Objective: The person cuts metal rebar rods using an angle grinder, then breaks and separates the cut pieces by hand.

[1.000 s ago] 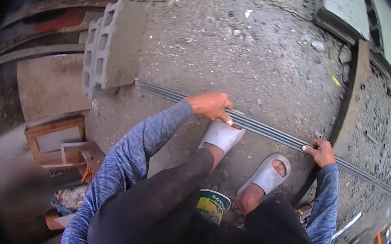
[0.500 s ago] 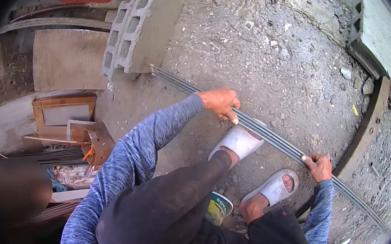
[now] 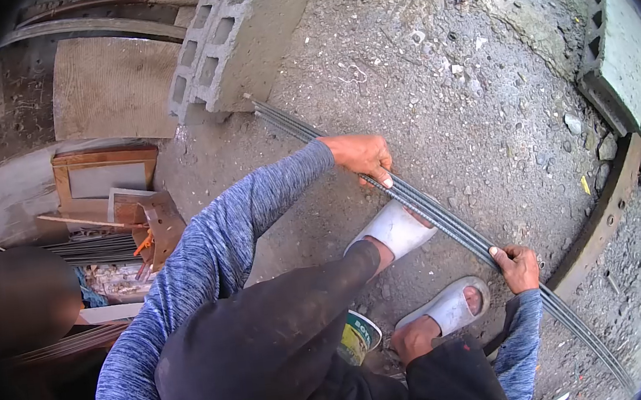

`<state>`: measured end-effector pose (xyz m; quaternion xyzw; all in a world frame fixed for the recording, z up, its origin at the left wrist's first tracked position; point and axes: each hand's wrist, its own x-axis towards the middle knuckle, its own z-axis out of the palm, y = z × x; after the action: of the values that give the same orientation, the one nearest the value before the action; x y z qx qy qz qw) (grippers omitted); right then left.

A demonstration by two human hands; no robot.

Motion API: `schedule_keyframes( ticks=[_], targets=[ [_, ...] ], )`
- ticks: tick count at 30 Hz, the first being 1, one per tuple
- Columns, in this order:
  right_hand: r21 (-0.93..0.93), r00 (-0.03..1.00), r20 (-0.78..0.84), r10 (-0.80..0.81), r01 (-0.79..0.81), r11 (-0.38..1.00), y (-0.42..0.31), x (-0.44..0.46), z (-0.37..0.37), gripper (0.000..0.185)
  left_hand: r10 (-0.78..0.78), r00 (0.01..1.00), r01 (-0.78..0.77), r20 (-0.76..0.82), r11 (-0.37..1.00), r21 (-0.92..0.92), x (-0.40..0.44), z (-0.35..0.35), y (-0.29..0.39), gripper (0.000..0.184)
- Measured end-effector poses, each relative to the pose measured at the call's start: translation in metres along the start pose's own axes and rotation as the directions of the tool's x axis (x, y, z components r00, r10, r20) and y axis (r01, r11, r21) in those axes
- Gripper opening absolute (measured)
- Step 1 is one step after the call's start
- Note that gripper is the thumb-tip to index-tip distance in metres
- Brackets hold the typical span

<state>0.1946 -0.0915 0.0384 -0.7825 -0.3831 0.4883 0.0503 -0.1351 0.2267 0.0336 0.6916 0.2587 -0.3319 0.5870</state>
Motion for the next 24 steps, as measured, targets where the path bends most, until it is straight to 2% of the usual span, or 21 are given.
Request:
schedule_keyframes(
  ticks=[4,6,9,13,15,18,19,22,24],
  targets=[
    [0.029,0.996,-0.059,-0.063,0.065,0.997,-0.007,0.001,0.007,0.044,0.049,0.998,-0.043,-0.032,0.986,0.163,-0.003,-0.008,-0.004,0.035],
    [0.041,0.991,-0.064,-0.117,0.119,0.992,-0.001,0.008,0.014,0.043,0.051,0.996,-0.038,-0.076,0.986,0.161,-0.011,-0.01,-0.004,0.035],
    [0.0,0.998,-0.034,-0.052,0.052,0.999,-0.022,0.005,0.008,0.044,0.059,0.993,-0.042,-0.102,0.986,0.16,-0.015,-0.012,-0.006,0.035],
    [0.02,0.996,-0.054,-0.07,0.071,0.997,-0.02,0.005,0.011,0.044,0.005,0.997,0.002,-0.079,0.996,0.091,-0.017,-0.014,-0.004,0.036],
    [0.022,0.996,-0.048,-0.071,0.073,0.997,-0.017,0.004,0.011,0.043,-0.019,0.997,0.029,-0.081,0.992,0.122,-0.014,-0.014,-0.003,0.036],
    [0.134,0.997,0.063,-0.05,0.041,0.99,0.002,-0.001,-0.009,0.043,-0.062,0.994,0.078,-0.089,0.979,0.186,-0.014,-0.015,-0.001,0.037],
    [0.088,0.992,0.023,-0.123,0.12,0.989,0.04,0.005,-0.005,0.036,-0.075,0.993,0.093,-0.094,0.973,0.21,-0.014,-0.016,0.001,0.037],
    [0.267,0.99,0.138,-0.034,-0.004,0.964,0.048,-0.002,-0.018,0.028,-0.055,0.992,0.078,-0.116,0.977,0.201,-0.011,-0.014,-0.006,0.037],
    [0.251,0.99,0.135,-0.036,0.001,0.968,0.049,0.0,-0.014,0.021,-0.018,0.992,0.043,-0.124,0.979,0.202,-0.01,-0.014,-0.012,0.038]
  ],
)
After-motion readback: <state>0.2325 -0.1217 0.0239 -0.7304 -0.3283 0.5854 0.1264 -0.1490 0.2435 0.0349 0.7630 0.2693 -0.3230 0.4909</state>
